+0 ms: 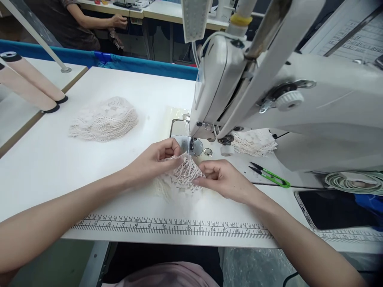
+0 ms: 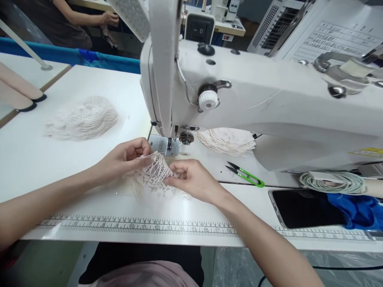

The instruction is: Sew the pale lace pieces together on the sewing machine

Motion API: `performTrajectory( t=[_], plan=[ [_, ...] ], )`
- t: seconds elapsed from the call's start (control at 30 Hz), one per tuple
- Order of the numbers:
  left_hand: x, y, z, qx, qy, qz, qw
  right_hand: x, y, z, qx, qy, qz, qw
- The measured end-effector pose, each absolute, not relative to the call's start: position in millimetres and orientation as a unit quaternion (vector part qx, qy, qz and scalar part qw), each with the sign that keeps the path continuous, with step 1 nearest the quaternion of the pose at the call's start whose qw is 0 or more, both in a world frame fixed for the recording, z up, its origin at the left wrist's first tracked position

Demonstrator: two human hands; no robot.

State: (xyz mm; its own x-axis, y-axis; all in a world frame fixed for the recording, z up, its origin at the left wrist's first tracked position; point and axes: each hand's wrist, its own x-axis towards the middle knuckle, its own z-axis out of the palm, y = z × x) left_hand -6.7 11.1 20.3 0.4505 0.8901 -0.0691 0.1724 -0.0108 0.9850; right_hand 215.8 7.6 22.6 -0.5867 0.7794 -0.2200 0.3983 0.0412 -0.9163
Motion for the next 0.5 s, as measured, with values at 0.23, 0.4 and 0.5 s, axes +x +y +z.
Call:
performTrajectory(
  t=[0.23, 0.4, 0.5],
  plan=[
    [-11.5, 13.7, 16.3, 0.581, 0.405, 0.305, 0.637, 225.7, 15.0, 28.8, -0.458, -0.651, 0.572, 0.197],
    [-13.1, 15.7, 15.3, 0.556, 0.393, 0.309, 0.664, 225.5, 16.1, 33.1, -0.458, -0.659, 0.558, 0.208],
    [-13.4, 16.9, 15.8, 0.552, 0.402, 0.313, 0.66, 229.3, 18.3, 33.9, -0.464, -0.672, 0.542, 0.199]
  ],
)
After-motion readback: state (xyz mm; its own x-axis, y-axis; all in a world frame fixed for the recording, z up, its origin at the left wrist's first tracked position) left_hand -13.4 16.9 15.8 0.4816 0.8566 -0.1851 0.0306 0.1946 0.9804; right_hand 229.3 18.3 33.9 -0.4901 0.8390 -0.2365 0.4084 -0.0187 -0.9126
